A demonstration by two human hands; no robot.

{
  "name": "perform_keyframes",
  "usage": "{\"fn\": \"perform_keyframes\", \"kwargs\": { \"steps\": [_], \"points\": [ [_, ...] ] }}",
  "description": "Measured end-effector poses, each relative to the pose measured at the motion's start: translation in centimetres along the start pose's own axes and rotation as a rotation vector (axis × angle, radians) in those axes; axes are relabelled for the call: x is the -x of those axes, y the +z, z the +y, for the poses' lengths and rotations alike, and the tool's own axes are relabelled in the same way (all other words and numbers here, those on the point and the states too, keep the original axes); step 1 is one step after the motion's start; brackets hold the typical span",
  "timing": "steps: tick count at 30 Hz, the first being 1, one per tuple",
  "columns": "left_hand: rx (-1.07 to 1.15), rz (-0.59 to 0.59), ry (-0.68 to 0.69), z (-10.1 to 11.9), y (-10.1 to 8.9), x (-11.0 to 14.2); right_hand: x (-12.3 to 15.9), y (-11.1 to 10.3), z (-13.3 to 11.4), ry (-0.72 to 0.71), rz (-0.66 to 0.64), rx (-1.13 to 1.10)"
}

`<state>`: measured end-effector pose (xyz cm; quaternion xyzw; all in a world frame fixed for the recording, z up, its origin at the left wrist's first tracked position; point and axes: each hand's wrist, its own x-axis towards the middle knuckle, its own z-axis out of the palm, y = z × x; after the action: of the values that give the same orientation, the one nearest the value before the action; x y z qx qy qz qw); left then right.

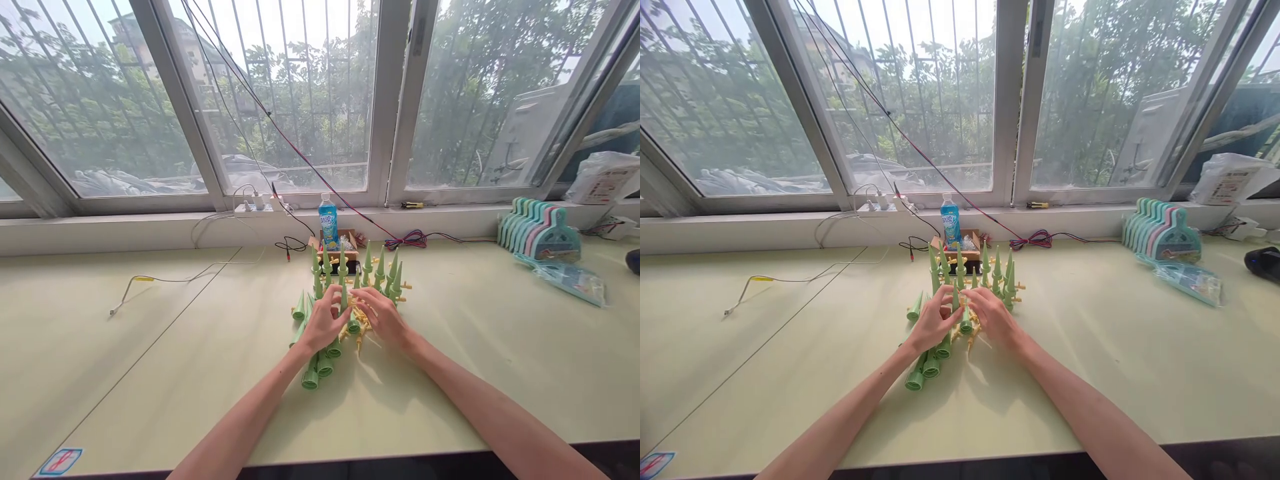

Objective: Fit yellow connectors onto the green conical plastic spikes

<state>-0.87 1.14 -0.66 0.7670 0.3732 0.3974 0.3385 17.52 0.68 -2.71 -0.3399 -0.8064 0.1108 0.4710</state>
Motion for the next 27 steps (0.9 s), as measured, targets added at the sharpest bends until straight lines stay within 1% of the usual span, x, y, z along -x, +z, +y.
{"fn": "perform_keyframes", "kwargs": {
  "steps": [7, 14, 22, 27],
  "points": [
    [-0.021, -0.051, 0.020, 0.12, 0.04, 0.05, 0.07, 0.17, -0.18, -0.027, 0.011, -0.017],
    [-0.053, -0.065, 0.035, 0.29, 0.15, 0.14, 0.00, 0.19, -0.83, 0.043, 0.023, -0.032],
    [-0.043, -0.053, 0.021, 0.20, 0.17, 0.15, 0.15, 0.75, -0.90, 0.172, 0.095, -0.111],
    [0.043, -0.007, 0.017, -0.01, 0.21, -0.04, 0.18, 0.75, -0.91, 0.234, 0.216, -0.139]
  ]
}}
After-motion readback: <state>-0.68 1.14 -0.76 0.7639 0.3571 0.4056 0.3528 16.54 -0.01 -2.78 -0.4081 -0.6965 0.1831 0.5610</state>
